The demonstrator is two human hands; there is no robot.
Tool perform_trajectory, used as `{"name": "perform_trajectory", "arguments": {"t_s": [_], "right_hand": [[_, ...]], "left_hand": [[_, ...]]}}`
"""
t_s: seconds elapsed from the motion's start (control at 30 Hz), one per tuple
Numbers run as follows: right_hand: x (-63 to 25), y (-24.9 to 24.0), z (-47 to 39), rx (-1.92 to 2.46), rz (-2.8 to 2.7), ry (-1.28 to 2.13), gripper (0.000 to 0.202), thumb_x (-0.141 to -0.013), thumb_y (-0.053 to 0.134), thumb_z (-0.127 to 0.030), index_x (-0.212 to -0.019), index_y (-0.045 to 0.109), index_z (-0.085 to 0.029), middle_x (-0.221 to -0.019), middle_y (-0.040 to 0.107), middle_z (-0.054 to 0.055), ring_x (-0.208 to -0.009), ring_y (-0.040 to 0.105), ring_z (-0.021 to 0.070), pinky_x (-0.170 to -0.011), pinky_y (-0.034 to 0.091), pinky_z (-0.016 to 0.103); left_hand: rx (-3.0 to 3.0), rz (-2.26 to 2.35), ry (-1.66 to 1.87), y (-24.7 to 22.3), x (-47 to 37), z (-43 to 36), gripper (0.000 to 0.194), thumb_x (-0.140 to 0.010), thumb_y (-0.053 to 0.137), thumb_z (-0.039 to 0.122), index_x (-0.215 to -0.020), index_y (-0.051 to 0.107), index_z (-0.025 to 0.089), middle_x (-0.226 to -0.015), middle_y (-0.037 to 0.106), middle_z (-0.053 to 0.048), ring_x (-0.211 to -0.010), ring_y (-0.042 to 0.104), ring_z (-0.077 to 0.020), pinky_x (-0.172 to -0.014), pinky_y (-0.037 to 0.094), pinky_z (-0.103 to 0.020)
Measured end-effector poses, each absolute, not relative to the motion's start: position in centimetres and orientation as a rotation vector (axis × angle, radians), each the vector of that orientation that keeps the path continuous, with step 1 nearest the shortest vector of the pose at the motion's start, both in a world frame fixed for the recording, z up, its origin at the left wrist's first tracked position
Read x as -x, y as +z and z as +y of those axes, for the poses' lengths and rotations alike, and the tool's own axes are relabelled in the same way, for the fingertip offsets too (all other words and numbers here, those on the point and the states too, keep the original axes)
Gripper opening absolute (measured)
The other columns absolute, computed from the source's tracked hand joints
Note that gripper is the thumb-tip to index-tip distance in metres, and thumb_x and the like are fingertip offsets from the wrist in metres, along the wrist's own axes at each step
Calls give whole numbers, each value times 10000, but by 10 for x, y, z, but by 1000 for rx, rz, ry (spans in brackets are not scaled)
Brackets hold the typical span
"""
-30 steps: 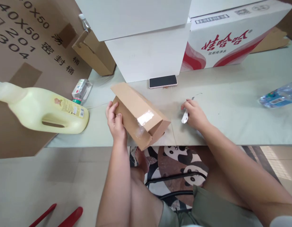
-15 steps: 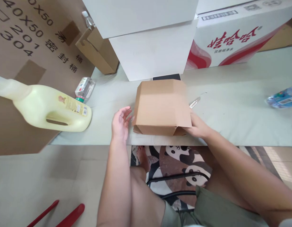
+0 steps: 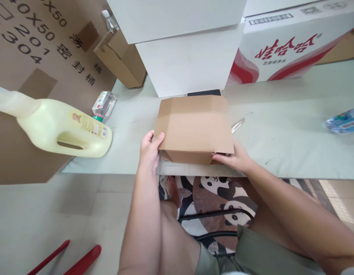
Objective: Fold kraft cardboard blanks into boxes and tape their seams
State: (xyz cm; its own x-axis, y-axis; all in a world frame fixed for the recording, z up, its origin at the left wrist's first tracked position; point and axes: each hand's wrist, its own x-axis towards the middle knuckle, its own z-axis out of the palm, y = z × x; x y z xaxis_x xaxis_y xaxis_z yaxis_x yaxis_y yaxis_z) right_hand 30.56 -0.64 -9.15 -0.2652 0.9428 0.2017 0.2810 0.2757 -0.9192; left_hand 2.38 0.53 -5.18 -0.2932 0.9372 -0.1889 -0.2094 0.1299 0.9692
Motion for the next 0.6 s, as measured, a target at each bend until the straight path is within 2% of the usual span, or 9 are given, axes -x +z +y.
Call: {"name": "perform_trajectory", "arguments": {"t_s": [0.13,0.27,0.37,0.5,0.6], "right_hand": [[-300,-87,-5,1313,-1543,960,483,-726,777,-513,-1081,653,-210,-1031,771,120,-913,733,327,-716,610,456],[-298,-86,-4,1364,-1458,911,531,-727,764,-484,-1164,647,-206,-1144,756,127,-1052,711,336,-814,604,472],[-299,-87,-3,1356,-1452,920,540,-736,758,-506,-1170,651,-203,-1166,751,131,-1080,704,338,-838,598,480],[-297,-86,-3,1331,-1452,933,501,-749,756,-472,-1166,658,-214,-1178,751,120,-1087,705,324,-840,600,465],[-295,-85,-4,1331,-1447,949,463,-746,754,-438,-1143,661,-218,-1150,758,111,-1058,713,316,-821,604,453]], "left_hand": [[-770,1208,1481,-48,-21,2,366,-651,706,407,-957,608,231,-963,689,-66,-854,667,-230,-696,507,-329],[-839,1179,1402,-51,-21,-2,486,-675,708,425,-1102,521,289,-1171,673,-66,-980,689,-252,-722,535,-338],[-862,1223,1441,-57,-23,-1,521,-705,726,520,-1116,498,295,-1203,667,-74,-1023,696,-257,-748,563,-347],[-936,1302,1456,-62,-21,4,520,-778,668,655,-1112,535,278,-1202,678,-87,-1062,693,-255,-837,576,-368],[-945,1311,1478,-63,-18,6,553,-810,619,711,-1133,579,265,-1210,684,-93,-1074,693,-255,-837,575,-354]]}}
